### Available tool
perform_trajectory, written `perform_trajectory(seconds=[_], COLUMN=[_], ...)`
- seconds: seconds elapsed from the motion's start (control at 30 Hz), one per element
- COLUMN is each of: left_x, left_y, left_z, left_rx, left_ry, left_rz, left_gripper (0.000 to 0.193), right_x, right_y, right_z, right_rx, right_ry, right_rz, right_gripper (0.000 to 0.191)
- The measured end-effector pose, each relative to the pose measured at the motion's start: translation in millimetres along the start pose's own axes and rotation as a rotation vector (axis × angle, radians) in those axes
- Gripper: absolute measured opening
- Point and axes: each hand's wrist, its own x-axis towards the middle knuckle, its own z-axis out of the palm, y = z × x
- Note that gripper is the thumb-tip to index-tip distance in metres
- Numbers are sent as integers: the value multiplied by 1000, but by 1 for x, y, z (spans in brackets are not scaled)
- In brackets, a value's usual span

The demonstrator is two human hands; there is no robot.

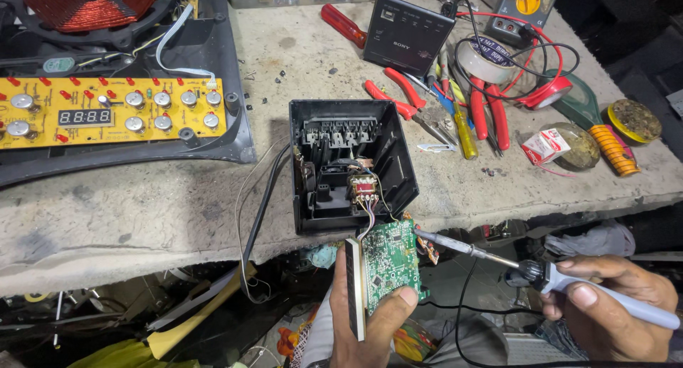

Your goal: The person repairs an electronic device at a cluttered workbench. They first handle a small circuit board and a display board, open the device casing, then hold a green circuit board in one hand while using a soldering iron with the other hand to solder and desolder components on the board, working on different points along its edge.

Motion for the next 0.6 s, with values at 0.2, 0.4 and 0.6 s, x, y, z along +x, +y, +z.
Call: perform_trajectory(seconds=[0.2,0.4,0.6], left_x=[0,1,-1], left_y=[-1,-9,-15], left_z=[0,-4,-6], left_rx=[-31,1,-90], left_ry=[51,27,44], left_rz=[-14,30,-8], left_gripper=[56,54,58], right_x=[0,0,-2], right_y=[-3,-1,1], right_z=[5,3,-1], right_rx=[-24,-37,-41], right_ry=[26,26,23], right_rz=[31,26,39], right_gripper=[22,24,24])
